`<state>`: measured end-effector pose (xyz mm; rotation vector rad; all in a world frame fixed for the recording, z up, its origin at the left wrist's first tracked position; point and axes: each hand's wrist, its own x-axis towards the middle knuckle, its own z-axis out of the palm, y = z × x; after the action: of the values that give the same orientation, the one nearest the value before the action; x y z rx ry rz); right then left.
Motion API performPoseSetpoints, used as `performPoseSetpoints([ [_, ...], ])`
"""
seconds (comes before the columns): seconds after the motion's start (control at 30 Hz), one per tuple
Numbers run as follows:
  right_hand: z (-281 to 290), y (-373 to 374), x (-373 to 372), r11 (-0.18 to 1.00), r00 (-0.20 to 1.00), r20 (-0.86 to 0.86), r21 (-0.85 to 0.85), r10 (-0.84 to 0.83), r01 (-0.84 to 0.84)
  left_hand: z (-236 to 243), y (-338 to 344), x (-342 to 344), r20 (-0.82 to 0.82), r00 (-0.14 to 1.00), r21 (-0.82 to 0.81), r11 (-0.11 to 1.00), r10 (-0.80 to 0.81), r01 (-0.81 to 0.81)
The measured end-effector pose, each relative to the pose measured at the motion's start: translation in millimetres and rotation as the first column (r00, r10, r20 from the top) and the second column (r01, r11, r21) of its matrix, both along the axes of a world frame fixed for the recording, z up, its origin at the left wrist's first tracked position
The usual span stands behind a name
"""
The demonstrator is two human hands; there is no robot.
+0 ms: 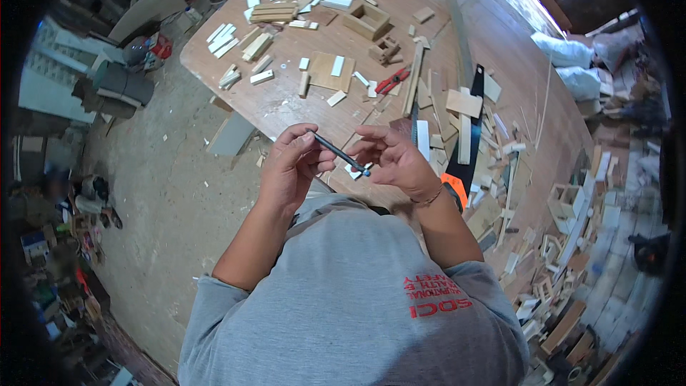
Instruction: Marking, cutting, and sanding small wooden pieces to create joints for a project.
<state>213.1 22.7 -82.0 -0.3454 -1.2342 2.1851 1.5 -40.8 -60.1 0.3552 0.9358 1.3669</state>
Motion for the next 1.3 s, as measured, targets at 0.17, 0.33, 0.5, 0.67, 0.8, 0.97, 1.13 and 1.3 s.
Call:
performPoseSetpoints([
  [0.17, -1.7, -19.2, 8.6, 0.922, 0.935, -0.006, 0.166, -0.355, 0.351, -16.2, 19.7, 20.8, 0.090, 0.989, -0.088, 0.988, -0.117, 0.125],
  [0.33, 5.8, -34.6, 12.8, 0.595, 0.703, 0.087, 0.612, -0.705, 0.521, -38.5, 32.5, 46.5, 0.074, 0.957, -0.045, 0.958, -0.280, 0.284],
  [0.5, -31.5, -36.7, 33.2, 0.459, 0.606, 0.098, 0.750, -0.790, 0.476, -84.8, 45.0, 68.7, -0.258, 0.853, -0.038, 0.887, -0.453, 0.459],
  [0.67, -15.9, -46.0, 48.6, 0.511, 0.539, 0.170, 0.631, -0.825, 0.584, -200.9, 49.1, 64.5, -0.953, 0.144, -0.163, 0.850, -0.267, 0.501],
  [0.8, -0.8, -53.1, 59.5, 0.506, 0.555, 0.154, 0.652, -0.818, 0.565, -200.7, 40.9, 78.1, -0.907, -0.266, -0.419, 0.770, -0.328, 0.481],
  [0.97, 7.7, -64.1, 67.2, 0.585, 0.601, 0.139, 0.476, -0.787, 0.657, -219.2, 43.4, 80.2, -0.873, -0.442, -0.429, 0.754, -0.206, 0.497],
  [1.13, 12.5, -70.1, 83.4, 0.613, 0.572, 0.238, 0.436, -0.785, 0.659, -188.0, 62.1, 78.5, -0.802, -0.159, -0.539, 0.583, -0.575, 0.609],
  [1.3, 23.5, -69.6, 92.5, 0.408, 0.481, 0.082, 0.662, -0.873, 0.629, -139.8, 59.7, 69.7, 0.102, 0.762, -0.006, 0.766, -0.639, 0.643],
])
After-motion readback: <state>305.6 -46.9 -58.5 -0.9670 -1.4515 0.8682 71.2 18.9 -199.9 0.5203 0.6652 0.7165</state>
